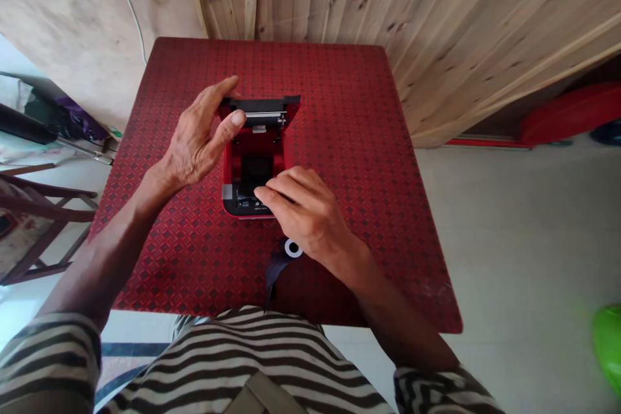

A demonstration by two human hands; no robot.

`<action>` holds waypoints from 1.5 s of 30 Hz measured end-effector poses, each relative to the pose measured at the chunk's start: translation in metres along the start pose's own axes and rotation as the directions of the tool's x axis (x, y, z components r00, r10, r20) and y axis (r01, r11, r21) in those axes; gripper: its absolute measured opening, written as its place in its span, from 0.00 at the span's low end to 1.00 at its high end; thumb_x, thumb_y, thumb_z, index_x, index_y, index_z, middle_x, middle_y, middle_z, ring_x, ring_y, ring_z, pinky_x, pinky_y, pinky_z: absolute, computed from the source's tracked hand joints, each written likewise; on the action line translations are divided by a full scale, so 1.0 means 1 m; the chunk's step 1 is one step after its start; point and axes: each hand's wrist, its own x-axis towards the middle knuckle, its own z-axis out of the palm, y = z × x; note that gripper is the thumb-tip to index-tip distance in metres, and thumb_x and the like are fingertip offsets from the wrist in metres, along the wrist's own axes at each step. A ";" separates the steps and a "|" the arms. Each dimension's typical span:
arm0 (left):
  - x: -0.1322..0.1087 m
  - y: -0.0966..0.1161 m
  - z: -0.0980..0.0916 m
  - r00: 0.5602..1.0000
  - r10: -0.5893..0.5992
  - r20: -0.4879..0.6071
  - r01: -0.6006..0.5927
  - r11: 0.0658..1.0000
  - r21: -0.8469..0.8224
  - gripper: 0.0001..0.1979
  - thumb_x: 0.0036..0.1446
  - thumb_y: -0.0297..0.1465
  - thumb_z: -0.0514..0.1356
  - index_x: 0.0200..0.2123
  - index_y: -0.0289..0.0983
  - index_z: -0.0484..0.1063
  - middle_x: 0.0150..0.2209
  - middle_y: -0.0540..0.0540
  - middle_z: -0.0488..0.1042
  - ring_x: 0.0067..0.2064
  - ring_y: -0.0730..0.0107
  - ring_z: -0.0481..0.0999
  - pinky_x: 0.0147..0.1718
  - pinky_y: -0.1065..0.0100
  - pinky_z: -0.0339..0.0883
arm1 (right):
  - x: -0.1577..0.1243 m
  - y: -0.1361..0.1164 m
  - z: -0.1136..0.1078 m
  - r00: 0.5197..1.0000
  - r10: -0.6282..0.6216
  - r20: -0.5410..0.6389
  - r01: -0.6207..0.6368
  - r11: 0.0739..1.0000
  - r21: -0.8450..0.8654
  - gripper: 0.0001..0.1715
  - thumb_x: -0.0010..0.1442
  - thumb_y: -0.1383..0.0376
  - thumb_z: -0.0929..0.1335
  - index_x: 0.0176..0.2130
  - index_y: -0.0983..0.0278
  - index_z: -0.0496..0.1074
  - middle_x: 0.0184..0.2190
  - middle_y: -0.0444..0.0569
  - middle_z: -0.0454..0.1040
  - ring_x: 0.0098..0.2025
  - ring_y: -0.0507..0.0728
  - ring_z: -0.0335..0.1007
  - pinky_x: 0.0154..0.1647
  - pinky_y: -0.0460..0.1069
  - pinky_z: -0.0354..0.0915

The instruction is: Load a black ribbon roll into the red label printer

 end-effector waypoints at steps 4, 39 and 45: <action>-0.016 0.016 -0.002 0.999 0.018 0.026 -0.017 0.999 -0.039 0.31 0.76 0.50 0.47 0.65 0.34 0.71 0.55 0.37 0.79 0.56 0.61 0.79 0.58 0.58 0.73 | -0.003 -0.003 -0.002 0.999 -0.051 -0.016 0.049 0.993 -0.109 0.10 0.73 0.74 0.67 0.43 0.65 0.79 0.36 0.47 0.81 0.40 0.56 0.72 0.40 0.53 0.65; -0.125 0.033 0.033 0.987 0.075 -0.144 -0.046 0.980 0.193 0.37 0.60 0.46 0.72 0.68 0.44 0.66 0.62 0.36 0.72 0.61 0.51 0.76 0.59 0.52 0.76 | -0.046 0.022 0.002 0.738 0.675 -0.007 -0.626 0.689 0.366 0.15 0.76 0.58 0.65 0.51 0.60 0.79 0.43 0.50 0.85 0.42 0.57 0.83 0.42 0.51 0.76; -0.140 0.028 0.041 0.981 0.096 -0.170 -0.049 0.963 0.264 0.31 0.62 0.39 0.72 0.65 0.44 0.67 0.56 0.40 0.78 0.55 0.58 0.81 0.53 0.59 0.80 | -0.066 0.028 0.035 0.691 0.676 0.256 -0.703 0.547 0.455 0.22 0.76 0.53 0.63 0.48 0.61 0.82 0.44 0.49 0.86 0.39 0.56 0.81 0.37 0.49 0.72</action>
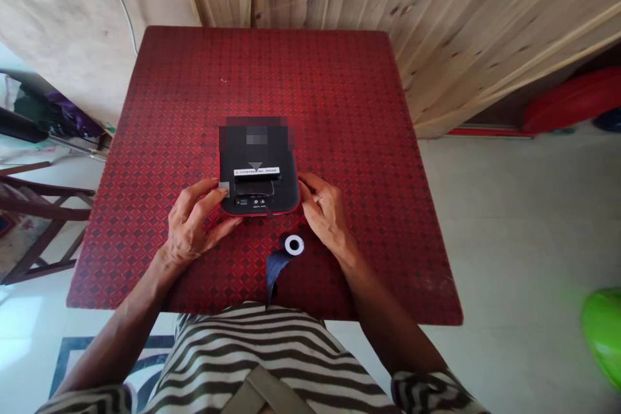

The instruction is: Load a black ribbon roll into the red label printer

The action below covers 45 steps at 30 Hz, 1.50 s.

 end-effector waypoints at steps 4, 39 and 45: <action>0.004 -0.003 0.002 0.999 0.032 -0.037 -0.033 0.999 -0.019 0.30 0.62 0.41 0.71 0.64 0.42 0.68 0.56 0.39 0.78 0.54 0.59 0.82 0.51 0.60 0.81 | -0.001 0.001 0.008 0.991 -0.121 -0.054 0.119 0.992 -0.046 0.22 0.77 0.55 0.61 0.48 0.62 0.81 0.45 0.51 0.86 0.40 0.56 0.81 0.41 0.50 0.72; 0.006 -0.002 0.004 0.994 -0.107 -0.003 0.105 0.983 -0.149 0.26 0.61 0.44 0.71 0.58 0.44 0.70 0.52 0.43 0.77 0.54 0.59 0.81 0.51 0.56 0.79 | -0.001 -0.012 -0.004 0.947 -0.252 -0.200 0.211 0.956 -0.203 0.14 0.74 0.65 0.65 0.50 0.60 0.81 0.45 0.52 0.86 0.45 0.58 0.84 0.47 0.53 0.78; 0.004 0.001 0.005 0.999 -0.049 -0.024 0.046 0.991 -0.127 0.31 0.60 0.42 0.72 0.62 0.43 0.67 0.55 0.40 0.75 0.56 0.56 0.79 0.54 0.55 0.79 | 0.039 -0.065 -0.018 0.850 -0.525 0.042 0.491 0.760 -0.426 0.10 0.74 0.68 0.68 0.50 0.63 0.80 0.46 0.52 0.85 0.48 0.57 0.82 0.53 0.53 0.77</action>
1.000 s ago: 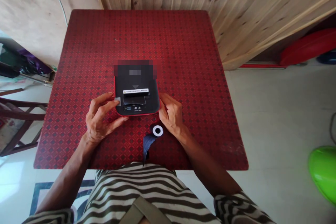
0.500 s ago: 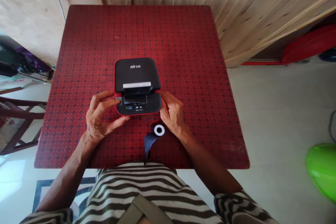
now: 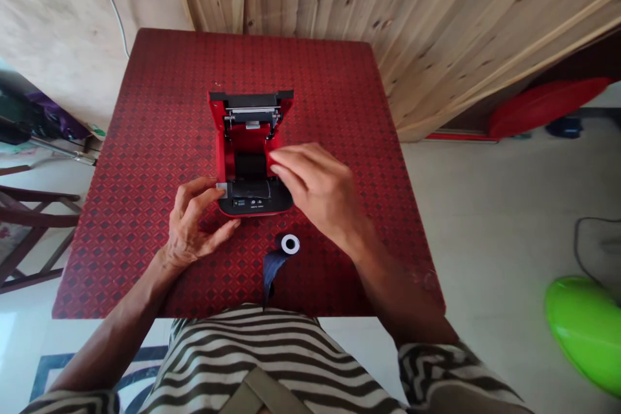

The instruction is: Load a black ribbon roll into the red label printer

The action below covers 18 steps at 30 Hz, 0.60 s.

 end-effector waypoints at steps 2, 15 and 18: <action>-0.001 0.001 0.000 1.000 0.016 0.000 -0.016 1.000 0.004 0.34 0.60 0.41 0.73 0.64 0.41 0.66 0.56 0.38 0.74 0.57 0.56 0.79 0.55 0.55 0.79 | 0.025 -0.006 0.009 0.965 -0.057 0.255 0.082 0.993 -0.087 0.11 0.74 0.70 0.67 0.49 0.66 0.81 0.46 0.55 0.85 0.49 0.59 0.81 0.55 0.54 0.75; -0.006 0.000 0.004 1.000 0.021 0.024 -0.021 1.000 -0.009 0.35 0.63 0.38 0.71 0.69 0.40 0.63 0.58 0.36 0.74 0.59 0.58 0.79 0.57 0.61 0.80 | 0.082 -0.013 0.032 0.671 0.082 0.737 0.124 0.967 -0.221 0.11 0.67 0.75 0.69 0.47 0.71 0.81 0.47 0.63 0.84 0.49 0.65 0.82 0.47 0.54 0.71; -0.006 0.000 0.005 1.000 0.016 0.015 -0.016 1.000 0.003 0.35 0.63 0.38 0.71 0.68 0.40 0.63 0.57 0.37 0.75 0.58 0.59 0.79 0.57 0.61 0.80 | 0.077 -0.018 0.020 0.728 0.083 0.681 0.075 0.977 -0.199 0.11 0.68 0.72 0.69 0.49 0.70 0.79 0.49 0.60 0.83 0.52 0.64 0.80 0.55 0.55 0.70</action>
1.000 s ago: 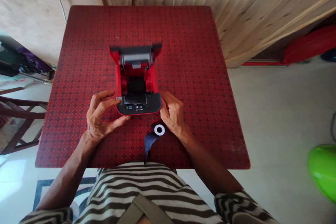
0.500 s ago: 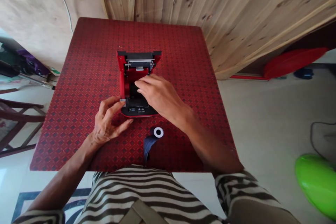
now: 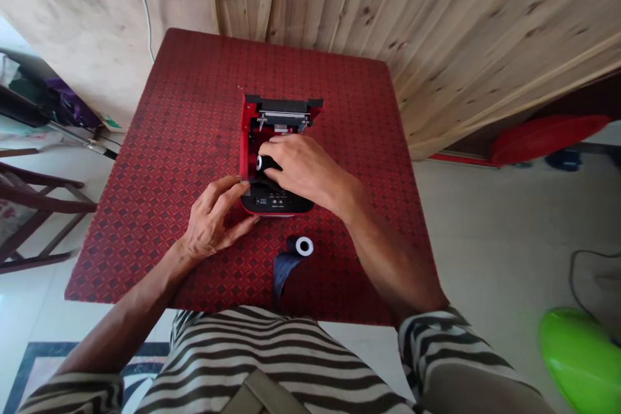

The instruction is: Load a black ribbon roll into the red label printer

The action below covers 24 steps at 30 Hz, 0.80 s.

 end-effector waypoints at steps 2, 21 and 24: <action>0.000 0.000 0.000 1.000 -0.004 -0.004 0.005 1.000 0.007 0.34 0.63 0.39 0.71 0.68 0.40 0.63 0.56 0.38 0.76 0.57 0.59 0.80 0.56 0.61 0.81 | -0.012 -0.003 -0.001 0.994 0.016 -0.112 -0.011 0.999 0.044 0.11 0.67 0.73 0.70 0.48 0.68 0.79 0.48 0.58 0.83 0.53 0.64 0.79 0.58 0.56 0.70; 0.003 -0.001 0.001 0.999 0.019 -0.033 -0.018 0.999 0.040 0.37 0.60 0.38 0.73 0.68 0.39 0.65 0.57 0.38 0.77 0.59 0.55 0.79 0.58 0.57 0.80 | -0.054 0.123 0.099 0.575 0.640 -0.509 -0.043 0.645 0.763 0.15 0.56 0.59 0.75 0.42 0.60 0.74 0.40 0.48 0.82 0.44 0.59 0.81 0.53 0.58 0.75; 0.004 -0.002 0.001 0.999 0.023 -0.036 -0.022 0.999 0.043 0.38 0.59 0.38 0.74 0.68 0.39 0.65 0.57 0.38 0.77 0.59 0.55 0.79 0.57 0.57 0.80 | -0.047 0.125 0.113 0.603 0.644 -0.471 -0.108 0.650 0.752 0.14 0.58 0.58 0.74 0.44 0.59 0.74 0.43 0.48 0.83 0.46 0.60 0.82 0.55 0.59 0.75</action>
